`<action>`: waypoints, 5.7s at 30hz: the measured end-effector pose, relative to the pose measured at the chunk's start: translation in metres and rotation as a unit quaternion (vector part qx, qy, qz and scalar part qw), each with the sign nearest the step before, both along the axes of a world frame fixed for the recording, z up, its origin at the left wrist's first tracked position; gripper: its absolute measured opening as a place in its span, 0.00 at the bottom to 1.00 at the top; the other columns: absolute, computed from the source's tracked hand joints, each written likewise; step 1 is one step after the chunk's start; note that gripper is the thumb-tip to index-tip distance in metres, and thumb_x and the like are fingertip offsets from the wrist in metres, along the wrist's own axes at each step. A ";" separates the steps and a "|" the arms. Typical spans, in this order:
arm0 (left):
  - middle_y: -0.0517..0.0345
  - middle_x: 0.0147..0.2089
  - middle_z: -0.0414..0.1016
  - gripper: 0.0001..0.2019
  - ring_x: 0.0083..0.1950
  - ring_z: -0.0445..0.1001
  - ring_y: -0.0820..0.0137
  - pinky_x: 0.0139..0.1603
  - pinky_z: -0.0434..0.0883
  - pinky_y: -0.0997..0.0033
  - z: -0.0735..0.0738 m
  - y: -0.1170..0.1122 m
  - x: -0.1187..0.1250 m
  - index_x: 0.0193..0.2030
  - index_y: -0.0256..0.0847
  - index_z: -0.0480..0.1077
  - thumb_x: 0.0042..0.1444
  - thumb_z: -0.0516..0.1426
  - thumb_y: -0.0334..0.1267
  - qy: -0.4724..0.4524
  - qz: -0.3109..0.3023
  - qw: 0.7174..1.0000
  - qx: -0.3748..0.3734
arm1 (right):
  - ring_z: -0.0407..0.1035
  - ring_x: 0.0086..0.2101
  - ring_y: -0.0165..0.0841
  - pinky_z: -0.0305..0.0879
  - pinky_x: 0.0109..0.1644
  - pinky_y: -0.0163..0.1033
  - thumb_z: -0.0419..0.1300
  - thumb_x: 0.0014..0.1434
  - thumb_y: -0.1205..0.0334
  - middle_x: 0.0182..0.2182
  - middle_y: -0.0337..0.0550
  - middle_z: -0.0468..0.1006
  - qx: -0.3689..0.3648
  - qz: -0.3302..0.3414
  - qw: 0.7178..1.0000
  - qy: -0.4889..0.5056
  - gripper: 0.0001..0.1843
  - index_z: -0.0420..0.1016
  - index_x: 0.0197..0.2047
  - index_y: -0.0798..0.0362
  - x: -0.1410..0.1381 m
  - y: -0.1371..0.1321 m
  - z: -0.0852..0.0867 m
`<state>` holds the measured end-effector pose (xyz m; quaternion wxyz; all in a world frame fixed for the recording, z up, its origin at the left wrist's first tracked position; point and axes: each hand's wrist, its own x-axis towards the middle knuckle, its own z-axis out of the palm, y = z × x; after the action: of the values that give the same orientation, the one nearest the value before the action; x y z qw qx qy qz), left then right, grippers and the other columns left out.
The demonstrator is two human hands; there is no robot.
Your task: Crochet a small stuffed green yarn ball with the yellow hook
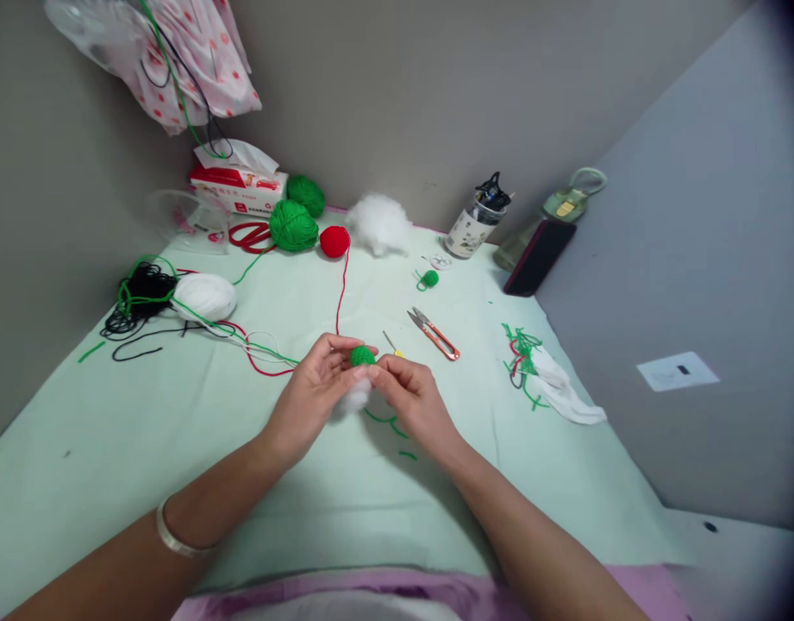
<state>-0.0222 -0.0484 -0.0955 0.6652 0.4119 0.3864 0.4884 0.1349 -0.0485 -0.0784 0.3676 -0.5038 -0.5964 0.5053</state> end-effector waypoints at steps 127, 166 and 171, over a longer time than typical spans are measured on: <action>0.55 0.43 0.76 0.06 0.46 0.74 0.65 0.49 0.69 0.63 -0.007 0.000 0.010 0.39 0.44 0.65 0.58 0.60 0.33 0.120 0.099 0.978 0.137 | 0.47 0.22 0.26 0.42 0.27 0.36 0.62 0.60 0.46 0.19 0.29 0.52 -0.121 -0.008 0.983 0.137 0.22 0.62 0.24 0.50 -0.009 -0.001 -0.006; 0.49 0.53 0.77 0.09 0.54 0.75 0.64 0.57 0.70 0.58 0.000 -0.007 0.002 0.46 0.41 0.67 0.64 0.59 0.41 0.086 0.023 0.992 0.087 | 0.48 0.23 0.26 0.45 0.28 0.36 0.60 0.61 0.54 0.19 0.29 0.55 0.014 -0.048 0.999 -0.014 0.19 0.61 0.23 0.51 -0.006 -0.004 -0.010; 0.55 0.44 0.76 0.05 0.47 0.75 0.67 0.52 0.71 0.62 -0.001 -0.003 0.002 0.40 0.42 0.66 0.59 0.60 0.34 0.086 0.049 0.992 0.072 | 0.52 0.24 0.26 0.49 0.30 0.36 0.56 0.64 0.59 0.22 0.31 0.60 0.070 0.014 0.993 -0.098 0.12 0.62 0.28 0.51 -0.007 -0.014 -0.003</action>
<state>-0.0203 -0.0511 -0.0961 0.5731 0.4798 0.4259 0.5099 0.1276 -0.0628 -0.0817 0.3347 -0.5152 -0.6705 0.4159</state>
